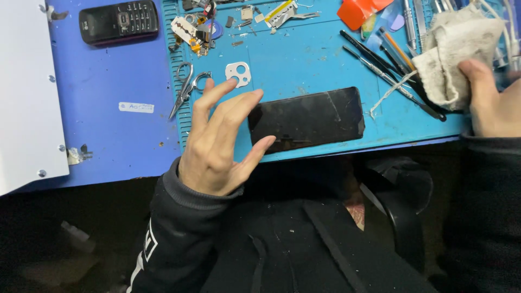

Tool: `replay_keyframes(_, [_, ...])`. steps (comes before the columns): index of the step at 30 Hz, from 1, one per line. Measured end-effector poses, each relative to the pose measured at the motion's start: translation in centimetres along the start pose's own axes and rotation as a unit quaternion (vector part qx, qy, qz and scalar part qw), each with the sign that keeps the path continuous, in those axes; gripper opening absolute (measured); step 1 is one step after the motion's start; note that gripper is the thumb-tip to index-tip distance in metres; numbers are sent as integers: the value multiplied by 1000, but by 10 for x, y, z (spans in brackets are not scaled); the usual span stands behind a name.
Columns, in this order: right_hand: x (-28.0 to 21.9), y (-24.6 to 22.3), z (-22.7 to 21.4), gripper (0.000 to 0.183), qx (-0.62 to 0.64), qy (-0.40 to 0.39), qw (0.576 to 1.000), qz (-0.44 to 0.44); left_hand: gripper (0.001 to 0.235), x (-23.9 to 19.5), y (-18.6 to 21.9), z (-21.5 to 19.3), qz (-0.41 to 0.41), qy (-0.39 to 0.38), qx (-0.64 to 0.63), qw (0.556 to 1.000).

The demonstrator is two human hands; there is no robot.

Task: The recorder is cleaning and scraping residue off a phone screen using a tool and a cloth at an electronics workbench.

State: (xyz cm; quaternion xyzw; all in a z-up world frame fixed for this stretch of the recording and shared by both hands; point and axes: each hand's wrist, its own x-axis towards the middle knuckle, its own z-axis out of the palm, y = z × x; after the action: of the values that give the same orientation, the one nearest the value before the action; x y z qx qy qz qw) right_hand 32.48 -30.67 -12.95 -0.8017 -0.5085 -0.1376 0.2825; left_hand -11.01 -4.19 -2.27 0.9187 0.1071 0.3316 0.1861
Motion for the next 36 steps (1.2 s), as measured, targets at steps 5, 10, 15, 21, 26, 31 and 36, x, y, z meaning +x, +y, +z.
replay_keyframes(5, [27, -82, -26, 36, -37, 54, 997, -34, 64, 0, 3, -4, 9, 7, -3, 1000])
replay_keyframes(10, [19, -94, -48, 28, 35, 139, 989, 28, 58, 4, 8, -4, -8, 25, -17, 1000])
replay_keyframes(15, [10, -174, -76, 35, 195, 191, 959, 73, 52, 22, 34, -8, -23, 31, -37, 999])
replay_keyframes(21, [26, -267, -51, 48, 317, 197, 925, -70, 42, 49, 79, -2, -116, -1, -410, 905])
replay_keyframes(26, [45, -307, -55, 62, 370, 107, 917, -100, 28, 51, 62, 14, -199, 69, -586, 782])
replay_keyframes(31, [82, -323, -83, 65, 420, -21, 907, -31, 22, 50, 35, -2, -228, -3, -637, 737])
replay_keyframes(36, [57, -286, -53, 34, 470, -109, 873, 65, 22, 54, 36, -8, -216, -28, -612, 760])
